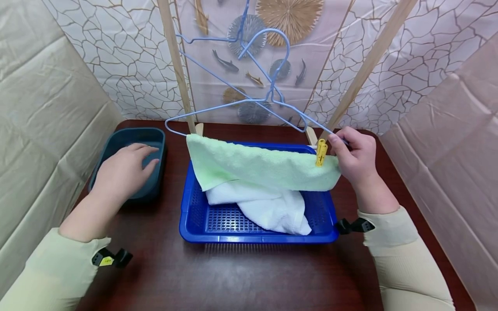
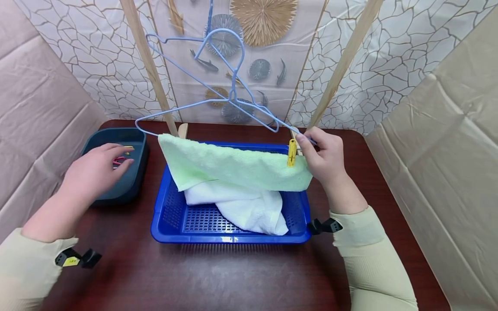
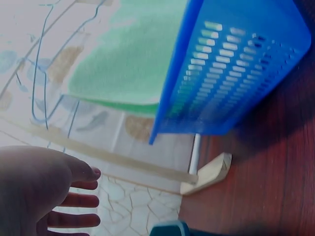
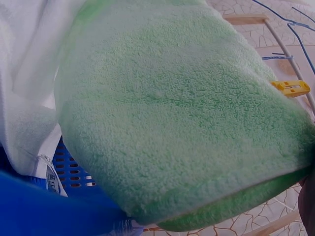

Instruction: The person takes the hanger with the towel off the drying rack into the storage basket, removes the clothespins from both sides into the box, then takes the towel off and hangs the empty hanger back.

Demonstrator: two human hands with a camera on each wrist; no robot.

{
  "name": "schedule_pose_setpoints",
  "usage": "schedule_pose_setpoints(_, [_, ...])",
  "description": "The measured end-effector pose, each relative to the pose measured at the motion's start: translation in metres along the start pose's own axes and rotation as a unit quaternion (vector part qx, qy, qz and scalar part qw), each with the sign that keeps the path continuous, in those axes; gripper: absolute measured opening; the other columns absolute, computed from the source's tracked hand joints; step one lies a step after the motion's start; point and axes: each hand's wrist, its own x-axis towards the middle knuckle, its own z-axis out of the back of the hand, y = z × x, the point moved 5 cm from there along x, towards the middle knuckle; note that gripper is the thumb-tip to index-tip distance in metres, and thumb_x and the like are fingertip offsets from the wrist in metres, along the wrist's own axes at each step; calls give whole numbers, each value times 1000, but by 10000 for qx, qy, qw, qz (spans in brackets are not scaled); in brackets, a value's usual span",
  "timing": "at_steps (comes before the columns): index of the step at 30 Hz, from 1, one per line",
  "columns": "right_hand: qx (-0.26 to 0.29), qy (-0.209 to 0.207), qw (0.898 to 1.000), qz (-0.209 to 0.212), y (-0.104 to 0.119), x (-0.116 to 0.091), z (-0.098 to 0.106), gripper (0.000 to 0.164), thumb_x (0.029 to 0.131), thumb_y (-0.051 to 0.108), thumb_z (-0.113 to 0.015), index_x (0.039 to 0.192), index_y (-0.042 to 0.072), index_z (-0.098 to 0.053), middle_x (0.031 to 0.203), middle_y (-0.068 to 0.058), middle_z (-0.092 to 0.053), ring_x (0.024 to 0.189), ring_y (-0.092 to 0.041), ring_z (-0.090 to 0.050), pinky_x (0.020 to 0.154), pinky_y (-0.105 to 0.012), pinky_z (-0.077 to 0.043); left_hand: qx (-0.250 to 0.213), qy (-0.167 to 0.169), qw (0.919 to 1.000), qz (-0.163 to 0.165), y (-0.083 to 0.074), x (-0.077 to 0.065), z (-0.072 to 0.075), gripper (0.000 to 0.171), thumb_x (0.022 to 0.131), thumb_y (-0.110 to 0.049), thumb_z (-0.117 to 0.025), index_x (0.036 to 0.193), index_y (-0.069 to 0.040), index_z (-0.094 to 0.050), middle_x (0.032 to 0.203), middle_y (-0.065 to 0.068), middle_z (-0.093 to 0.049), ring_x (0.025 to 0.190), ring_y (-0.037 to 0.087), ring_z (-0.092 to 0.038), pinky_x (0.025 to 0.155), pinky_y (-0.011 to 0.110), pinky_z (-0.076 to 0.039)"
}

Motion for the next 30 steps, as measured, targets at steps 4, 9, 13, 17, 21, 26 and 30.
schedule_pose_setpoints(4, [-12,-17,10000,-7,0,0,0,33,88,19,-59,66,-6,-58,54,-2,-48,51,-2,-41,46,-14,-34,46,-35,10000,-19,-12,-2,4,40,92,-32,-55,126,-13,-56,129,19,-51,116,38,-46,85,58,-43])
schedule_pose_setpoints(9, [-16,7,10000,8,1,0,0,35,89,20,-59,66,-6,-57,53,-3,-48,51,-2,-42,46,-14,-34,75,-145,9997,-167,-26,-5,12,39,92,-33,-55,126,-13,-57,128,17,-52,116,38,-47,83,57,-45])
schedule_pose_setpoints(13, [2,19,10000,4,1,0,0,35,89,20,-59,66,-6,-57,53,-3,-48,51,-2,-42,47,-14,-34,71,-234,9992,-302,-39,-7,18,38,91,-33,-57,124,-14,-58,127,16,-53,114,36,-49,83,56,-46])
schedule_pose_setpoints(17, [-29,8,10000,-29,2,0,0,33,88,19,-59,66,-6,-57,54,-3,-47,51,-2,-41,47,-13,-35,34,-253,9985,-474,-53,-8,22,38,90,-32,-58,123,-15,-59,126,14,-55,113,35,-50,85,56,-45])
schedule_pose_setpoints(21, [-71,-16,10000,-54,2,0,-1,33,88,19,-59,65,-5,-57,54,-3,-48,51,-2,-42,48,-13,-36,-104,-255,9975,-657,-70,-8,25,38,90,-32,-59,123,-16,-59,125,11,-56,113,33,-51,87,55,-45])
schedule_pose_setpoints(26, [-90,-60,9999,-15,3,-1,-3,34,88,20,-59,65,-5,-56,54,-4,-48,51,-2,-41,48,-14,-37,-173,-364,9946,-952,-90,-6,28,39,89,-33,-60,123,-16,-60,125,9,-57,113,29,-53,88,51,-47])
schedule_pose_setpoints(30, [-128,-114,9999,6,3,-2,-3,35,88,21,-59,65,-5,-57,53,-4,-48,51,-2,-41,48,-13,-36,-193,-496,9919,-1151,-104,-3,30,39,88,-35,-61,123,-18,-60,125,7,-57,110,25,-54,85,46,-49])
